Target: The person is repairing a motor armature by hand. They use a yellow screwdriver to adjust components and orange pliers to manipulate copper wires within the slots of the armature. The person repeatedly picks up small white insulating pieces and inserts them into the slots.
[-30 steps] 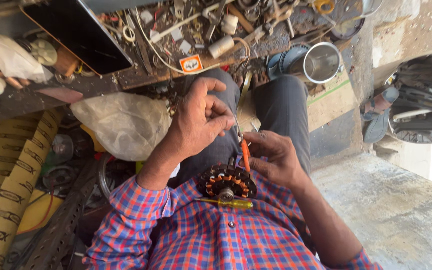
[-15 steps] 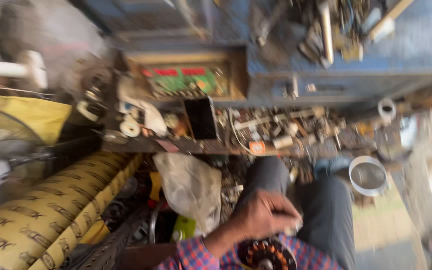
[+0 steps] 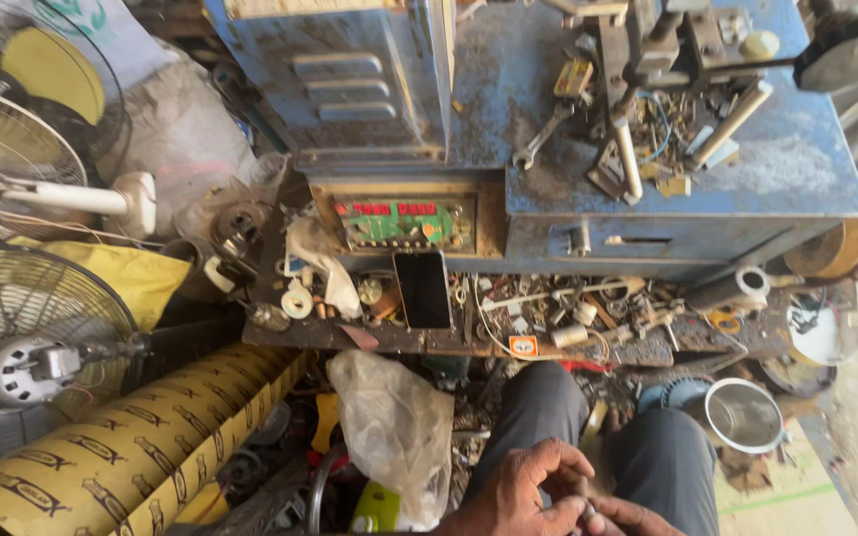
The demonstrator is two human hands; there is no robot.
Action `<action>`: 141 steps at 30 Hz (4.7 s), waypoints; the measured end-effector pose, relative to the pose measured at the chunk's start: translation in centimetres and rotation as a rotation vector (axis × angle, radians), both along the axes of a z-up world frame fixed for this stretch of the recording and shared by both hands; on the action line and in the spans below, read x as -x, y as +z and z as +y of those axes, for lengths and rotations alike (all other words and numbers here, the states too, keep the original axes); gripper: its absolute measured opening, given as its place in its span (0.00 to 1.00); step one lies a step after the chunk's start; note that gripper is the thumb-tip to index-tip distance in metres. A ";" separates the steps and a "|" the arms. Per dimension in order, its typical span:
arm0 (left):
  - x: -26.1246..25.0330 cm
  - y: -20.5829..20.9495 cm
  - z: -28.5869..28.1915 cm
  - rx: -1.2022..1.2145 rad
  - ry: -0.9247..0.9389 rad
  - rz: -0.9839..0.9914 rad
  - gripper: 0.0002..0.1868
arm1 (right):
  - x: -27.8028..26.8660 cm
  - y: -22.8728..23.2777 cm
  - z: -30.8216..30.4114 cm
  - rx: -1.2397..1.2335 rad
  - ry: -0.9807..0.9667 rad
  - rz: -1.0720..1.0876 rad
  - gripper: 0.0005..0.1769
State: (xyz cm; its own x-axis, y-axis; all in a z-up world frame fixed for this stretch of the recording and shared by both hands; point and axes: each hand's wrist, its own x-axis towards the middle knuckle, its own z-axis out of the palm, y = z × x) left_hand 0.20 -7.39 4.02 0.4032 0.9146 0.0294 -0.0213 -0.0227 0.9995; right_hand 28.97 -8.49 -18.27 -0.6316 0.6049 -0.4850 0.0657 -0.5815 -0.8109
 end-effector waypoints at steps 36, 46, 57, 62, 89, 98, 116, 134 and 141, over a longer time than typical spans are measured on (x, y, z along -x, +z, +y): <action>2.3 -0.1 -2.2 0.304 0.204 -0.190 0.08 | 8.6 22.5 -3.3 -0.472 -0.440 -0.362 0.12; 2.2 -0.4 -3.7 -0.306 0.100 0.481 0.10 | 7.5 19.6 -6.2 0.269 -0.424 -0.085 0.19; 1.2 -1.3 -2.8 -0.653 -0.102 0.567 0.08 | 8.0 19.5 -6.4 0.109 -0.435 -0.077 0.16; 1.8 -0.9 -2.3 -0.558 -0.180 0.503 0.10 | 8.0 19.4 -6.4 0.085 -0.423 -0.090 0.16; -0.3 2.7 -0.5 -0.558 -0.496 0.765 0.08 | 8.5 19.4 -6.9 0.075 -0.458 -0.080 0.12; -1.4 2.8 -0.9 -0.646 -0.436 0.841 0.05 | 8.5 19.1 -7.1 0.048 -0.455 -0.078 0.13; 0.2 1.1 -2.7 -0.448 -0.338 0.607 0.06 | 8.1 18.5 -8.0 -0.071 -0.422 -0.156 0.13; 0.8 -2.7 -3.8 0.263 -0.034 0.333 0.09 | 9.4 19.7 -8.7 -0.207 -0.417 -0.363 0.08; 2.8 -2.5 -4.1 0.069 0.021 0.197 0.18 | 8.2 18.9 -7.9 0.097 -0.429 -0.008 0.16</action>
State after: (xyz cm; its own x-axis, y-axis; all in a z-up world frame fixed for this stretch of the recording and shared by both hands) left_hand -2.55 -11.47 1.54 0.3763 0.9198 -0.1112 0.1743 0.0476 0.9835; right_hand 20.80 -16.41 0.62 -0.3288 0.7631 -0.5564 -0.1924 -0.6309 -0.7516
